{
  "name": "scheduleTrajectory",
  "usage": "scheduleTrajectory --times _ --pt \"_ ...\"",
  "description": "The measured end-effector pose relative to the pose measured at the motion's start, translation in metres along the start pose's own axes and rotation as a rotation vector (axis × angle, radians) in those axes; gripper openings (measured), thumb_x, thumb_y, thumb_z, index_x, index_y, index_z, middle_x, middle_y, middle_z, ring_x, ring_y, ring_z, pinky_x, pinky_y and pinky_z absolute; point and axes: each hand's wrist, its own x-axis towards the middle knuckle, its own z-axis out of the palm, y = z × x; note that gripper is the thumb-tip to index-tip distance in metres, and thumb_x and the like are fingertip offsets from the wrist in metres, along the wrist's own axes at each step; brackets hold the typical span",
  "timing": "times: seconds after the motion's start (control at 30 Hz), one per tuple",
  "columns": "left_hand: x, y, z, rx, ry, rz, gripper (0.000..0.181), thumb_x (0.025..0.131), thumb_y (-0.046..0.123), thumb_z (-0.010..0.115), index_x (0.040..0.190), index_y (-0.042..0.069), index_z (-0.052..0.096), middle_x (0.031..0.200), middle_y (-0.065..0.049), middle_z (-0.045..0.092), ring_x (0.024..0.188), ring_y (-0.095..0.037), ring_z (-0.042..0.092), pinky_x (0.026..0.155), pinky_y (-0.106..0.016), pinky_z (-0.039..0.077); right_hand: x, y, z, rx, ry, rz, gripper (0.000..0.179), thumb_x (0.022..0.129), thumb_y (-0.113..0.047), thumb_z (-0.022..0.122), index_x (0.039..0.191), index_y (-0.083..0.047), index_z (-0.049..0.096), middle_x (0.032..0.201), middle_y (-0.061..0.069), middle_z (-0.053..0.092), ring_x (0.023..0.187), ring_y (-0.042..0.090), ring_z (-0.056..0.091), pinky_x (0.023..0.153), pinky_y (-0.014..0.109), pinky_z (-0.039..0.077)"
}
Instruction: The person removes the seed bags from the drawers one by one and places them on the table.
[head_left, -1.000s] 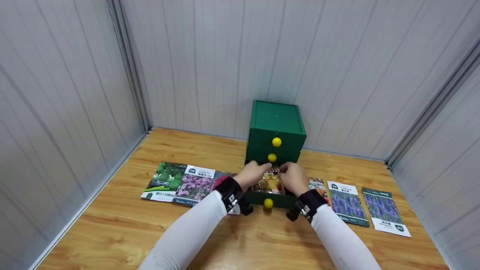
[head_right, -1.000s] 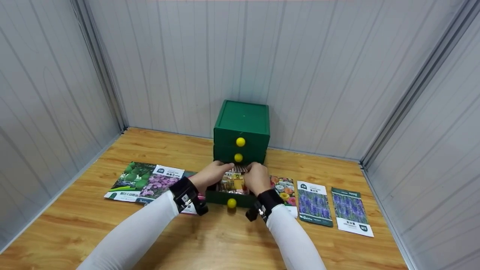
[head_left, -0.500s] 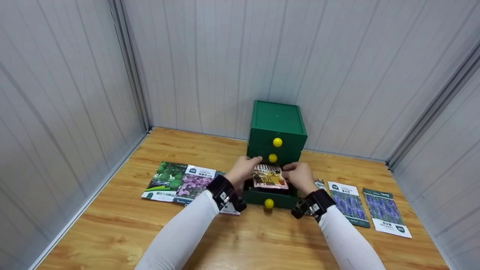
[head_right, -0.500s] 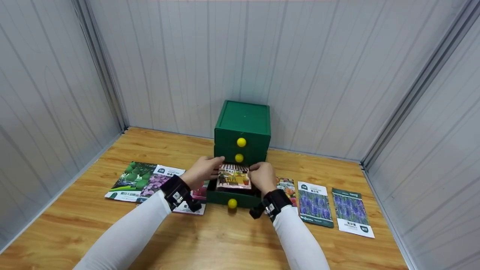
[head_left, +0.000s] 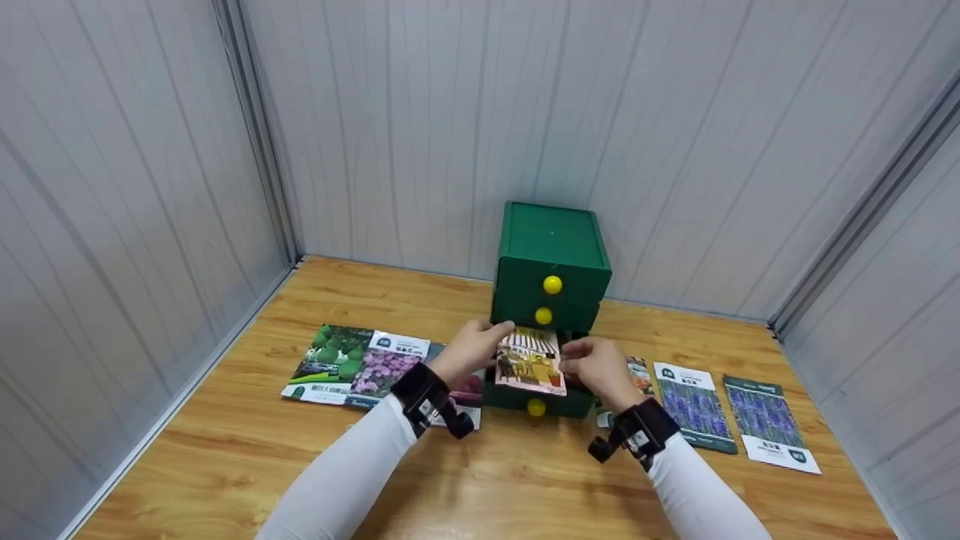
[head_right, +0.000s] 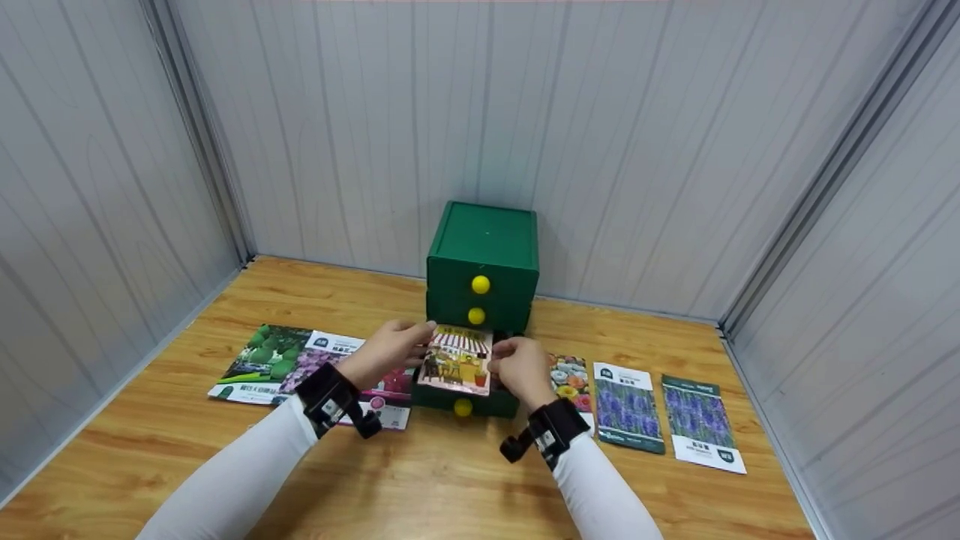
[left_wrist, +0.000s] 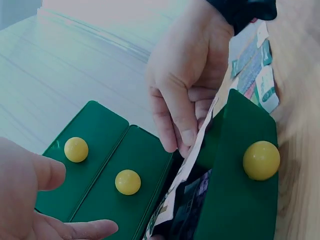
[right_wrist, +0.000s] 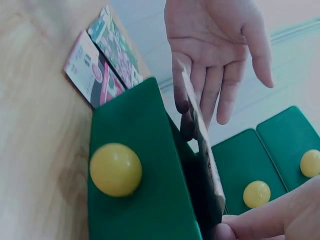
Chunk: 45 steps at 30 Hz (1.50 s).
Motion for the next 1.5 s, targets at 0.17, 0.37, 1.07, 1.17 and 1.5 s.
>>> scheduleTrajectory --times 0.17,0.37,1.07,1.17,1.5 --pt "-0.013 -0.005 -0.005 0.013 -0.051 0.051 0.065 0.119 0.039 0.053 0.157 -0.014 0.048 0.151 -0.031 0.060 0.138 -0.040 0.064 0.111 -0.049 0.057 -0.011 -0.001 0.004 0.033 -0.002 0.002 0.027 0.099 -0.002 0.080 0.126 0.001 0.078 0.119 0.017 0.075 0.099 0.027 0.074 0.088 0.039 0.065" --pt "-0.033 -0.008 -0.010 0.072 -0.018 0.072 0.069 0.118 0.044 0.055 0.156 -0.013 0.051 0.150 -0.030 0.061 0.137 -0.043 0.063 0.110 -0.054 0.057 -0.025 -0.003 0.009 0.090 0.015 -0.009 0.029 0.096 0.002 0.081 0.124 0.002 0.077 0.118 0.017 0.075 0.100 0.028 0.074 0.089 0.039 0.065" --pt "-0.098 -0.041 -0.022 0.004 -0.007 0.214 0.055 0.116 0.033 0.060 0.143 -0.015 0.059 0.138 -0.029 0.068 0.129 -0.043 0.068 0.104 -0.051 0.061 -0.080 -0.003 0.031 0.117 0.016 -0.041 0.026 0.091 0.003 0.085 0.116 -0.001 0.076 0.109 0.012 0.076 0.098 0.025 0.072 0.083 0.036 0.065" --pt "-0.109 -0.049 -0.024 0.011 0.001 0.223 0.054 0.116 0.033 0.061 0.141 -0.014 0.060 0.139 -0.028 0.068 0.131 -0.045 0.066 0.104 -0.050 0.061 -0.087 -0.003 0.036 0.122 -0.001 -0.054 0.027 0.089 0.004 0.086 0.113 0.000 0.076 0.106 0.012 0.076 0.096 0.025 0.072 0.081 0.036 0.065" --pt "-0.134 -0.069 -0.040 0.087 0.022 0.203 0.050 0.115 0.031 0.062 0.140 -0.013 0.063 0.133 -0.023 0.073 0.125 -0.039 0.070 0.110 -0.053 0.056 -0.105 0.005 0.056 0.085 -0.093 -0.102 0.029 0.084 0.002 0.089 0.110 0.000 0.076 0.100 0.008 0.077 0.092 0.022 0.072 0.080 0.033 0.062"
